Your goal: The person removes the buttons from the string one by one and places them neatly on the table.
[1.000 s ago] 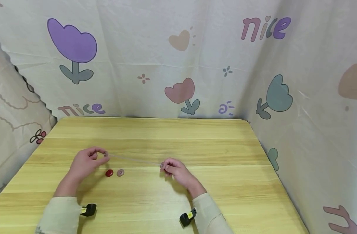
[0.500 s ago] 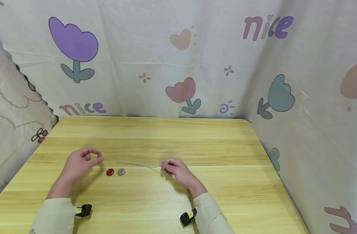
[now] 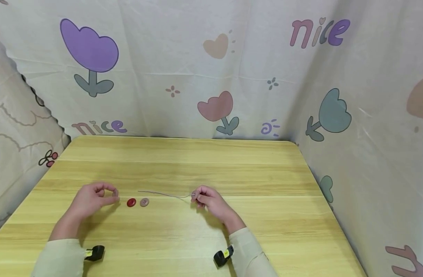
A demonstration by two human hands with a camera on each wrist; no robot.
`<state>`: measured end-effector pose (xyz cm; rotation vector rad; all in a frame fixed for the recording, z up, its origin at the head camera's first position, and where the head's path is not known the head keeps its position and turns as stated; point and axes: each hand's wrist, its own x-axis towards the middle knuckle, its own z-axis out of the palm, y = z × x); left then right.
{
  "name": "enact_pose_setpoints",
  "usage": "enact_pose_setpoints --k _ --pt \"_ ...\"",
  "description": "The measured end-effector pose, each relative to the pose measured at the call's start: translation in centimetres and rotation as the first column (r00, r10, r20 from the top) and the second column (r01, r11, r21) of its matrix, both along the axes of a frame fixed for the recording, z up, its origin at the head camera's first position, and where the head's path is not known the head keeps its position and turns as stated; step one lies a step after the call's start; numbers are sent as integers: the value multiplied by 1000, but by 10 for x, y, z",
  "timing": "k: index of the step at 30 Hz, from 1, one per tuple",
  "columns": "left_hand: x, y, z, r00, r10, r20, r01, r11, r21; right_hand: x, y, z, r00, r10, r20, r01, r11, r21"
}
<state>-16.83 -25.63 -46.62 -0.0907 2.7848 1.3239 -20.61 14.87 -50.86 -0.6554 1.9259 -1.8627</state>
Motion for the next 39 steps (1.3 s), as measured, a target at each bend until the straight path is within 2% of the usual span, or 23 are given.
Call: enact_pose_setpoints --k 16,26,39 --pt "0 0 -11 997 -79 22 80 996 -32 0 -1 0 1000 2 1 -2 1000 0" --pt "-1 -3 -15 994 -87 67 87 996 0 1 0 2 1000 2 7 -3 1000 7" --pt "-3 -3 -16 992 -71 103 73 997 -14 0 -1 2 1000 -3 10 3 1000 10"
